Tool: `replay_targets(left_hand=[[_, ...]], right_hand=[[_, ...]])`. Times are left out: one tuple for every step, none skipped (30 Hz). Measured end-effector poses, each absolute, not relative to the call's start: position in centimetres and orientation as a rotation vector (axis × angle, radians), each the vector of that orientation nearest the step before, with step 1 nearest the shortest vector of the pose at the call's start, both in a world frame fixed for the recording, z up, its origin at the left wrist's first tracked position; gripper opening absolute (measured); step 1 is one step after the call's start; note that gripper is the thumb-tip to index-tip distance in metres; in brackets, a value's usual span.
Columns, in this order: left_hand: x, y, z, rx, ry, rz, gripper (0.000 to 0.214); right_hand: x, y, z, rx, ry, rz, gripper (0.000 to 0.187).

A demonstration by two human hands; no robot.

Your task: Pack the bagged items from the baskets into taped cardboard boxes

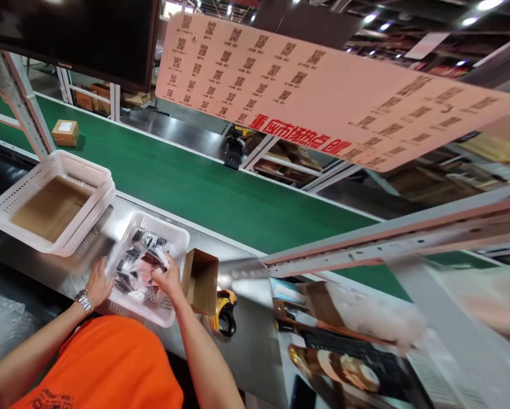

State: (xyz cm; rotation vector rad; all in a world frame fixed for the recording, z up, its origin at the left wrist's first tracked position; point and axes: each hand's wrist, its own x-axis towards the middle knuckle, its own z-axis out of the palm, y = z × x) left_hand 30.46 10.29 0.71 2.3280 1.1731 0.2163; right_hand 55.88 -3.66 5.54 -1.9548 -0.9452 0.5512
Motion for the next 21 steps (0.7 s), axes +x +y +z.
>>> replay_targets(left_hand=[[30.7, 10.1, 1.0, 2.383, 1.103, 0.223, 0.093], [31.2, 10.0, 1.3, 2.431, 1.019, 0.215, 0.097], [31.8, 9.9, 1.7, 2.469, 0.924, 0.191, 0.1], [32.5, 9.8, 1.9, 2.496, 0.828, 0.149, 0.104], [33.3, 9.7, 2.2, 2.514, 0.746, 0.092, 0.11], [34.3, 9.8, 2.3, 2.525, 0.685, 0.02, 0.116], [35.3, 9.9, 2.4, 2.536, 0.647, -0.064, 0.125], [36.4, 10.0, 2.5, 2.55, 0.627, -0.156, 0.134], [37.5, 10.1, 2.4, 2.57, 0.619, -0.255, 0.143], [38.5, 10.3, 2.3, 2.595, 0.615, -0.345, 0.151], [39.6, 10.5, 2.1, 2.625, 0.606, -0.423, 0.158], [40.6, 10.6, 2.0, 2.654, 0.593, -0.488, 0.165], [41.5, 10.8, 1.7, 2.68, 0.578, -0.534, 0.169], [42.3, 10.9, 1.5, 2.698, 0.56, -0.569, 0.172], [43.0, 11.0, 1.3, 2.705, 0.551, -0.605, 0.174], [43.6, 11.1, 1.0, 2.701, 0.553, -0.645, 0.174], [44.1, 11.1, 0.8, 2.689, 0.566, -0.694, 0.174], [44.4, 11.2, 0.6, 2.675, 0.587, -0.738, 0.174], [44.6, 11.2, 0.3, 2.665, 0.606, -0.769, 0.172], [44.7, 11.2, 0.1, 2.666, 0.621, -0.771, 0.167], [44.6, 11.1, -0.1, 2.673, 0.63, -0.757, 0.161]], right_hand=[[56.5, -4.5, 7.2, -1.878, -0.901, 0.531, 0.075], [57.2, -5.6, 8.8, -1.808, -0.861, 0.493, 0.073], [57.9, -6.7, 10.4, -1.753, -0.825, 0.445, 0.071], [58.6, -8.0, 11.7, -1.713, -0.789, 0.398, 0.072], [59.4, -9.3, 12.7, -1.687, -0.751, 0.359, 0.074], [60.1, -10.6, 13.5, -1.679, -0.709, 0.329, 0.077], [60.8, -11.9, 13.9, -1.686, -0.666, 0.307, 0.08], [61.5, -13.1, 13.9, -1.706, -0.627, 0.287, 0.082], [62.1, -14.1, 13.6, -1.736, -0.598, 0.264, 0.085], [62.7, -15.0, 13.1, -1.776, -0.581, 0.232, 0.086], [63.1, -15.7, 12.4, -1.828, -0.572, 0.192, 0.087], [63.5, -16.1, 11.5, -1.891, -0.578, 0.151, 0.087], [63.8, -16.3, 10.5, -1.964, -0.599, 0.111, 0.085], [64.0, -16.3, 9.6, -2.043, -0.633, 0.076, 0.081], [64.1, -16.2, 8.8, -2.121, -0.679, 0.052, 0.076], [64.2, -15.9, 8.0, -2.186, -0.734, 0.038, 0.071], [64.2, -15.6, 7.4, -2.234, -0.79, 0.034, 0.068], [64.1, -15.2, 6.9, -2.265, -0.836, 0.032, 0.067], [64.1, -14.9, 6.5, -2.284, -0.866, 0.024, 0.067], [64.0, -14.6, 6.2, -2.295, -0.882, 0.014, 0.067], [63.9, -14.4, 5.9, -2.3, -0.889, 0.002, 0.067]])
